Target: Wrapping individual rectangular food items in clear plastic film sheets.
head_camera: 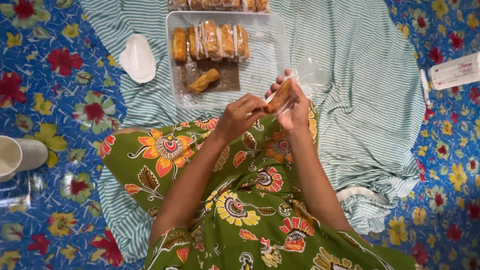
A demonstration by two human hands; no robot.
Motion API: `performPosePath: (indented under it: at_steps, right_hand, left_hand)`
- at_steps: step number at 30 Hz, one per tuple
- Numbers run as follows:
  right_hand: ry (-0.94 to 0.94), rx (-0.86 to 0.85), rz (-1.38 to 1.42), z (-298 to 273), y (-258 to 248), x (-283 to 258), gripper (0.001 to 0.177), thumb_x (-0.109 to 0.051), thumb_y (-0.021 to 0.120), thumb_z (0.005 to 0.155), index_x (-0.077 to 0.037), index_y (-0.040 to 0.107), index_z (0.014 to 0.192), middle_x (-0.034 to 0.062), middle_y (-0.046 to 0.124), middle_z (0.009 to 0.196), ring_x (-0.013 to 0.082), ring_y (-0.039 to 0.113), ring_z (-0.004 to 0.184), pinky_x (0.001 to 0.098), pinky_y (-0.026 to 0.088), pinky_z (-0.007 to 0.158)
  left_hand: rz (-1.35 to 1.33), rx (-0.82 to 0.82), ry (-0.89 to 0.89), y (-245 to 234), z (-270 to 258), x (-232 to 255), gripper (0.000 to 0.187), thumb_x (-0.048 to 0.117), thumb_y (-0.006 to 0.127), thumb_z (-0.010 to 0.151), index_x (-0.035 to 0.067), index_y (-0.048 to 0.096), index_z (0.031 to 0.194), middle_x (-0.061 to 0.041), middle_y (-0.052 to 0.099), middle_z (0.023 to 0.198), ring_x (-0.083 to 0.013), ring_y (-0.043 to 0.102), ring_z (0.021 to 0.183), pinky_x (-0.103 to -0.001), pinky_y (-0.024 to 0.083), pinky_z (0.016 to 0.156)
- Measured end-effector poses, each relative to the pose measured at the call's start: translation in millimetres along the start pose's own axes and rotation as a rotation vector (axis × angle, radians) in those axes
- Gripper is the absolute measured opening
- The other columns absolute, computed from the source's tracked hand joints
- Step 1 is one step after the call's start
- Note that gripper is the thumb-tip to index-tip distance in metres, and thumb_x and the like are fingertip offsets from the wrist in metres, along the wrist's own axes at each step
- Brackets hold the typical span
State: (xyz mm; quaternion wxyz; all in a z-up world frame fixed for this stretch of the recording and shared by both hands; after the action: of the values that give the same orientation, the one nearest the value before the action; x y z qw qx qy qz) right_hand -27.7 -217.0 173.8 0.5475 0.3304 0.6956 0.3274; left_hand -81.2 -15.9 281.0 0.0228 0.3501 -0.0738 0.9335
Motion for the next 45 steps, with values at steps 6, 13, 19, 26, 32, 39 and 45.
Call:
performPosePath:
  at_steps: [6,13,19,26,32,39,45]
  right_hand:
    - [-0.016,-0.009,-0.039,-17,32,12,0.051,-0.018,0.059,0.103,-0.017,0.041,0.151,0.0032,0.063,0.116,0.0192,0.064,0.104,0.0485,0.058,0.099]
    - [-0.011,-0.015,-0.121,-24,38,21,0.056,-0.012,0.061,0.101,-0.017,0.038,0.152,0.0017,0.058,0.114,0.0173,0.062,0.104,0.0458,0.059,0.1]
    - [-0.016,0.016,-0.178,-30,56,26,0.056,-0.011,0.068,0.095,-0.014,0.042,0.145,-0.0008,0.058,0.104,0.0146,0.062,0.097,0.0422,0.058,0.097]
    - [-0.016,0.022,-0.184,-30,50,38,0.052,-0.008,0.069,0.094,-0.013,0.045,0.14,-0.0005,0.062,0.099,0.0166,0.066,0.093,0.0409,0.059,0.093]
    - [-0.02,-0.002,-0.233,-31,60,44,0.05,-0.007,0.068,0.094,-0.013,0.049,0.14,0.0008,0.065,0.1,0.0169,0.066,0.095,0.0408,0.056,0.096]
    - [-0.05,-0.096,-0.334,-35,96,32,0.05,-0.026,0.066,0.099,-0.015,0.046,0.143,0.0026,0.064,0.124,0.0185,0.064,0.115,0.0374,0.048,0.1]
    - [-0.021,-0.238,-0.52,-36,124,16,0.069,-0.056,0.049,0.102,-0.011,0.04,0.153,0.0074,0.058,0.137,0.0215,0.056,0.128,0.0411,0.045,0.114]
  left_hand:
    - [0.215,0.022,0.032,-1,-2,1,0.01,0.01,0.08,0.091,0.01,0.072,0.097,-0.002,0.068,0.086,-0.022,0.069,0.07,-0.031,0.058,0.063]
    - [0.283,0.047,-0.007,7,-16,-26,0.012,0.017,0.081,0.09,0.014,0.069,0.092,0.004,0.064,0.08,-0.0136,0.066,0.064,-0.026,0.056,0.059]
    - [0.242,0.117,-0.128,11,-30,-52,0.028,0.019,0.084,0.087,0.011,0.067,0.107,-0.001,0.062,0.087,-0.0151,0.065,0.061,-0.027,0.055,0.054]
    - [0.284,0.127,-0.136,7,-21,-42,0.032,0.018,0.084,0.086,0.01,0.067,0.113,-0.001,0.064,0.099,-0.0149,0.066,0.064,-0.027,0.058,0.058]
    - [0.328,0.145,-0.112,-1,-13,-32,0.033,0.017,0.083,0.087,0.012,0.069,0.117,-0.005,0.063,0.106,-0.0207,0.069,0.072,-0.031,0.059,0.062]
    - [0.199,0.238,-0.018,-17,4,-6,0.027,0.008,0.08,0.089,0.01,0.074,0.115,-0.008,0.068,0.105,-0.0235,0.069,0.073,-0.031,0.059,0.061]
    - [0.142,0.295,0.075,-21,10,14,0.016,0.005,0.087,0.081,0.01,0.079,0.094,-0.004,0.072,0.09,-0.0195,0.07,0.067,-0.029,0.06,0.062]
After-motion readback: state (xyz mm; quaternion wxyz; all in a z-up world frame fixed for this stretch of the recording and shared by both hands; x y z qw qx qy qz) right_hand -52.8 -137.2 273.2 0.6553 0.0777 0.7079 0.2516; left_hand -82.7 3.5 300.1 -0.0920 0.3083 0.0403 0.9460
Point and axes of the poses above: each hand's wrist, its own z-axis towards the middle knuckle, its own y-axis out of the palm, x = y × z, the point moved 6 cm from there along z, towards the middle knuckle
